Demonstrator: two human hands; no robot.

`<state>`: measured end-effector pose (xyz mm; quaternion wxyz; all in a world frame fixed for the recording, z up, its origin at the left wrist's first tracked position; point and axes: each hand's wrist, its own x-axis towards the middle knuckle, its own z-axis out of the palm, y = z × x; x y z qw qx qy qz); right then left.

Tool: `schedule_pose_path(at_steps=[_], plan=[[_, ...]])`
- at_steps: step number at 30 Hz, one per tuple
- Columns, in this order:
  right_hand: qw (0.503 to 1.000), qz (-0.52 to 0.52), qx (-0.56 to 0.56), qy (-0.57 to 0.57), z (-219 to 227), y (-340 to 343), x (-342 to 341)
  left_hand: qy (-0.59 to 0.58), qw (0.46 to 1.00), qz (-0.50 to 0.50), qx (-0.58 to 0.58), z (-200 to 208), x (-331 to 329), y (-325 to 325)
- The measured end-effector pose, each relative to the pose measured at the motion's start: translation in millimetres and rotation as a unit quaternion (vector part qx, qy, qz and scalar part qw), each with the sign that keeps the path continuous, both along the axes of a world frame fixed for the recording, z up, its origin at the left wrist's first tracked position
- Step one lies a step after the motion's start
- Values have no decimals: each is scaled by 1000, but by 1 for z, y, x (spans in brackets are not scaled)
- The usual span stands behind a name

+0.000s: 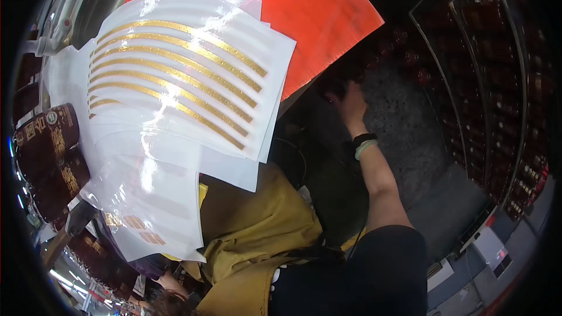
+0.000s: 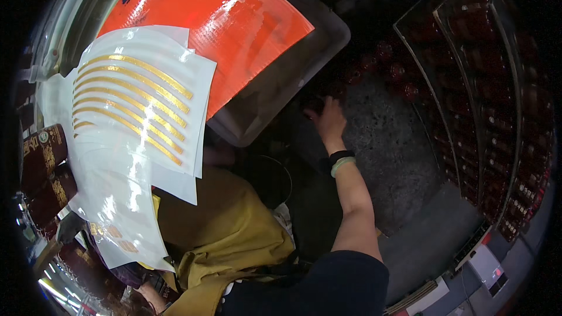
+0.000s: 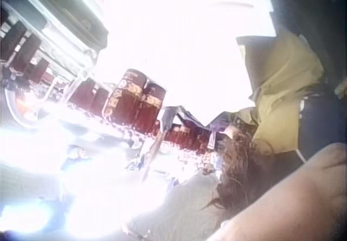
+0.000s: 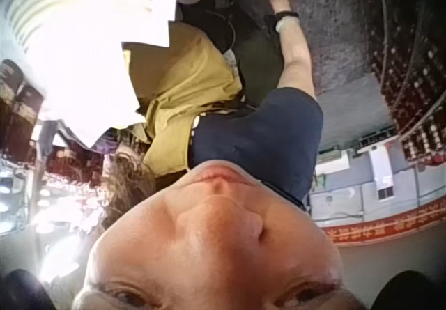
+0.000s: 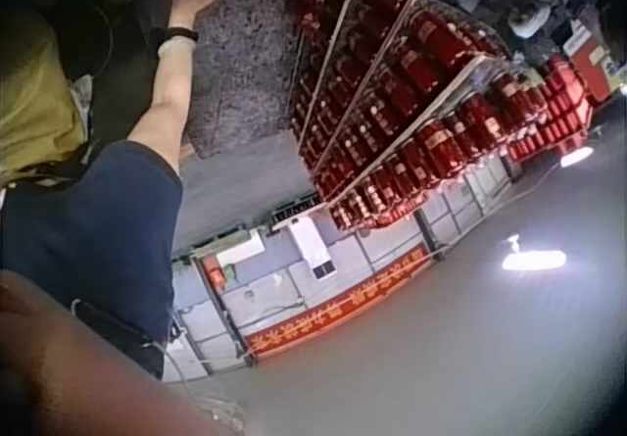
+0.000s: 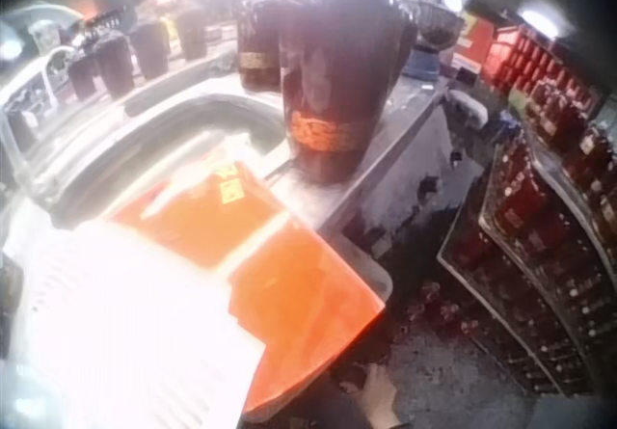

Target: Applying gold decorative labels and strips to red glass bottles on a production line.

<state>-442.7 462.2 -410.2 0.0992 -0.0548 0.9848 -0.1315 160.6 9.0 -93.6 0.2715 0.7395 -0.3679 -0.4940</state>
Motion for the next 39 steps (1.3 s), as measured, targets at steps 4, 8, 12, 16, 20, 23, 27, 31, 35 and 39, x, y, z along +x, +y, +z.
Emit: schedule_pose_path(at_steps=[4,8,12,16,20,23,27,31,35,39], plan=[[996,-27,-14,-82,-27,-2,17,19,1000,-15,20,-7,-19,6],[998,-36,-45,-25,-42,-3,23,42,998,-28,33,-8,-25,8],[996,-38,-60,-49,-34,-5,33,63,996,-39,48,-13,-43,22],[998,-28,-44,-44,-44,-7,40,79,994,-51,62,-11,-45,22],[997,-36,-43,-43,-44,-9,42,94,990,-65,78,-10,-49,28],[998,-33,-37,-40,-38,-7,45,105,987,-76,92,-11,-54,24],[995,-48,-61,-61,3,-22,31,119,984,-85,103,-8,-52,30],[983,-151,-76,66,0,3,-14,139,977,-103,125,-13,-61,28],[985,-155,-13,71,-23,15,-45,161,970,-114,140,-14,-68,34],[987,-157,-21,0,-27,18,-48,183,964,-122,150,-19,-77,31]])
